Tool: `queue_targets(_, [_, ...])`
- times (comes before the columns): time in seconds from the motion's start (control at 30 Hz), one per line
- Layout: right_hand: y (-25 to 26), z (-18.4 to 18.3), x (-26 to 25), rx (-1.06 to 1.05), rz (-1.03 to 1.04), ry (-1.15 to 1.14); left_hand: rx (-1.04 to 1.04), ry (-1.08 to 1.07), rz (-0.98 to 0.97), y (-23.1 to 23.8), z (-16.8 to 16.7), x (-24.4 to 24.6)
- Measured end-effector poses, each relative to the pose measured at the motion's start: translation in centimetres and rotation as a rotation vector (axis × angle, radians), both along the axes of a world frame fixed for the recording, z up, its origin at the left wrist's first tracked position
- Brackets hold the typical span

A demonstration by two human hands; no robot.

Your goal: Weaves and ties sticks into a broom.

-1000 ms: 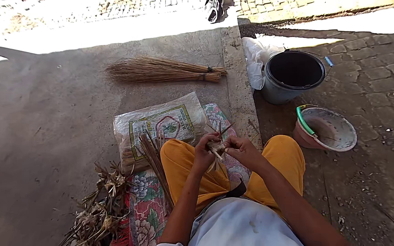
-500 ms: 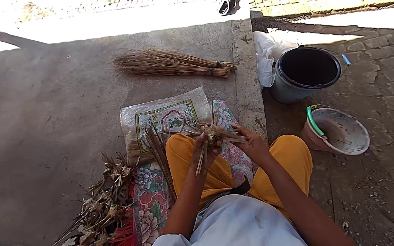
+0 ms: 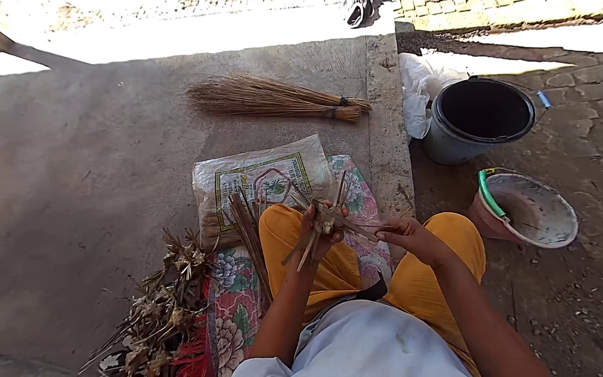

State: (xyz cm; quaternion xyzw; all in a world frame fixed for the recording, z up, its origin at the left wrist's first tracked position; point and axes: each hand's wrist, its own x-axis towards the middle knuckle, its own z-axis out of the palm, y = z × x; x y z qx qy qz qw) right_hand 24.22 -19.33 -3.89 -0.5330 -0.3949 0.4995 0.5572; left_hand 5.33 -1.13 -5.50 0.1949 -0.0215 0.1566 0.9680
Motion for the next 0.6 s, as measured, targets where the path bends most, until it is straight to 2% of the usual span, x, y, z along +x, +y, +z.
queue_targets(0.1, [0.3,1.0,0.3,-0.002,-0.079,-0.088,0.088,0.048,-0.052,-0.4,0.2,0.0])
queue_targets(0.3, [1.7,2.8,-0.6,0.06,0.022,-0.394,0.4,0.172,0.011,-0.5,0.1,0.7])
queue_targets(0.6, [2.8,0.5,-2.1,-0.016,-0.011,-0.318,0.535,0.324,0.067,-1.2,0.2,0.4])
